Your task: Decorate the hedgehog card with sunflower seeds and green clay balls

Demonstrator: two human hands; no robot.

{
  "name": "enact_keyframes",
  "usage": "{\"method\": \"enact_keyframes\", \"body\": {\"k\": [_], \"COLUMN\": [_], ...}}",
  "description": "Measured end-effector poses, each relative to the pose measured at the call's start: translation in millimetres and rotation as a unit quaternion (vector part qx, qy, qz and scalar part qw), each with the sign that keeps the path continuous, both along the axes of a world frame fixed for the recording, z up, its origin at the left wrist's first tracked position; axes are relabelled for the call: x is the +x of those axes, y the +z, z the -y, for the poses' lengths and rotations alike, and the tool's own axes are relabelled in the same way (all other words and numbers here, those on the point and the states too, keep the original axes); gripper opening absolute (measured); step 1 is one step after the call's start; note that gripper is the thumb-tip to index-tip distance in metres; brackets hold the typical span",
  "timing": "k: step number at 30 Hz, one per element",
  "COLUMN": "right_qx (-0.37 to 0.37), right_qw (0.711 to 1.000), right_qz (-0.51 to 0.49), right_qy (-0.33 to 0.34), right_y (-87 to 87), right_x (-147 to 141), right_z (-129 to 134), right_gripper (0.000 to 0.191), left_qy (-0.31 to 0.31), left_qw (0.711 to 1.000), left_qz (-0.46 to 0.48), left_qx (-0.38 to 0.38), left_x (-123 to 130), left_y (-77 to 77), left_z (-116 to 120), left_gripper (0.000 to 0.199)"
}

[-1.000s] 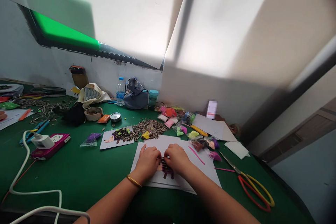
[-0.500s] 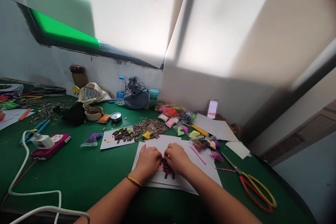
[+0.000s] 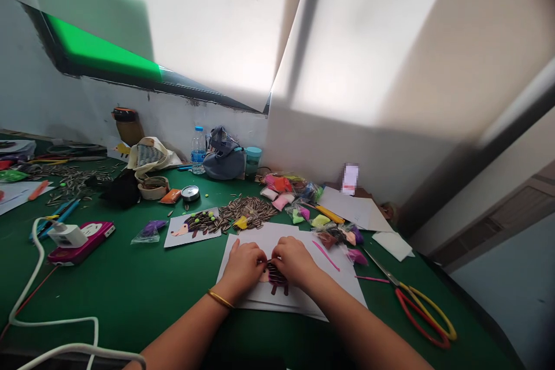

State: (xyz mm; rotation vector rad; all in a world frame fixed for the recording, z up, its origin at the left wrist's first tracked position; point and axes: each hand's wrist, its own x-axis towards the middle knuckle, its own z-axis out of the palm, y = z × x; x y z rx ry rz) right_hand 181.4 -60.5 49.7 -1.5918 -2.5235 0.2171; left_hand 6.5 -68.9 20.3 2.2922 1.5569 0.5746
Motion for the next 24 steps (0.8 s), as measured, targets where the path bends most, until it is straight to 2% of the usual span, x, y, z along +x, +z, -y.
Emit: {"method": "enact_keyframes", "body": {"k": [4,7,15,19,24], "right_qx": [0.001,0.005,-0.002,0.0,0.001], "right_qw": [1.0,1.0,1.0,1.0,1.0], "right_qz": [-0.007,-0.002,0.028,0.03,0.013], "right_qy": [-0.006,-0.012,-0.011,-0.003,-0.016], "right_y": [5.4,6.7,-5.6,-10.6,-11.9], "right_x": [7,5,-33,-35,-9], "right_z": [-11,-31,-92,-99,-94], "right_gripper": [0.017,0.02,0.022,0.019,0.02], "left_qy": [0.01,0.015,0.021,0.016,-0.007], "left_qw": [0.999,0.998,0.997,0.997,0.997], "left_qz": [0.035,0.055,0.075,0.079,0.077], "left_qx": [-0.018,-0.028,0.011,0.006,-0.002], "left_x": [-2,-5,-14,-16,-18], "left_y": [-0.5,-0.8,-7.6,-9.4,-6.1], "left_z": [-2,-5,-9,-8,-3], "left_gripper": [0.01,0.012,0.023,0.025,0.028]}}
